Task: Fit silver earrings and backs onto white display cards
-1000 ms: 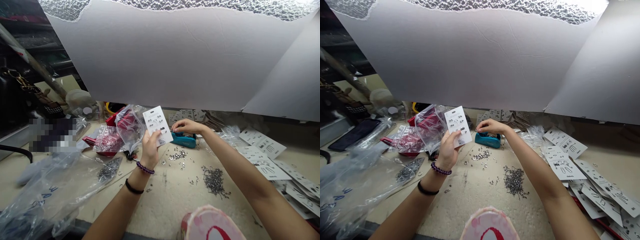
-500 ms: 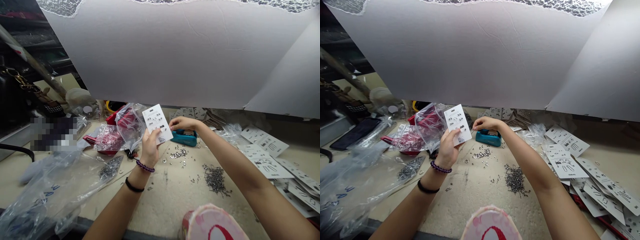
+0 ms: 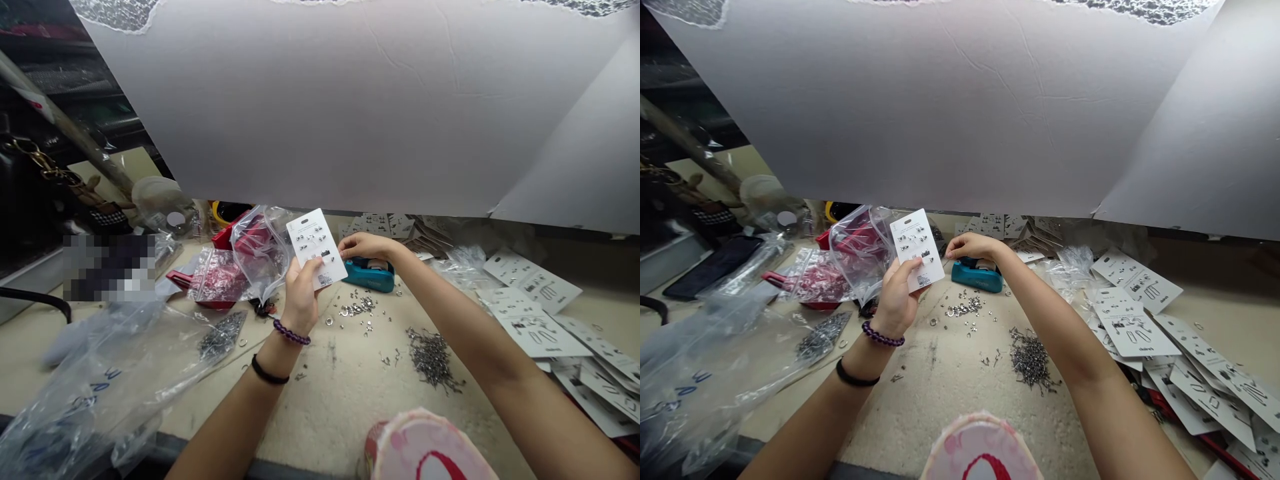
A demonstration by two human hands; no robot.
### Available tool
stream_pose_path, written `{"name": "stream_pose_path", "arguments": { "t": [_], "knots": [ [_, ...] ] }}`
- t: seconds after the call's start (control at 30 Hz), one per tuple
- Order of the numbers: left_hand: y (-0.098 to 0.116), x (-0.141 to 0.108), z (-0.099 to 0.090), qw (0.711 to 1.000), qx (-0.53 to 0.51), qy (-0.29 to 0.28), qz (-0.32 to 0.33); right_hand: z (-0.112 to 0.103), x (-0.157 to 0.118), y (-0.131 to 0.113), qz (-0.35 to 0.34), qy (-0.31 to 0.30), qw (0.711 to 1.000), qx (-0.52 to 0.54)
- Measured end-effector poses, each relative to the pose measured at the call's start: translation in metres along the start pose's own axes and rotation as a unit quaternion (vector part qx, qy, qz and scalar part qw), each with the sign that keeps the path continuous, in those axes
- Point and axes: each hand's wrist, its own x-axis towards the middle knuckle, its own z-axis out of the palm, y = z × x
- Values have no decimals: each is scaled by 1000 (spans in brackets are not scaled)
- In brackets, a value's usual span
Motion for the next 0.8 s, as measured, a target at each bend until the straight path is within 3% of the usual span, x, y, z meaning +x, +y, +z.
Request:
{"name": "stream_pose_path", "arguments": {
  "t": [0.3, 0.57, 0.8],
  "knots": [
    [-1, 0, -1, 1000, 22, -7, 2, 5, 4, -14, 58, 46, 995, -68],
    [-10, 1, -2, 993, 33, -66, 89, 19, 5, -12, 88, 130, 981, -115],
    [-7, -2, -1, 991, 47, -77, 103, 24, -8, -6, 20, 261, 964, -37]
  ]
}}
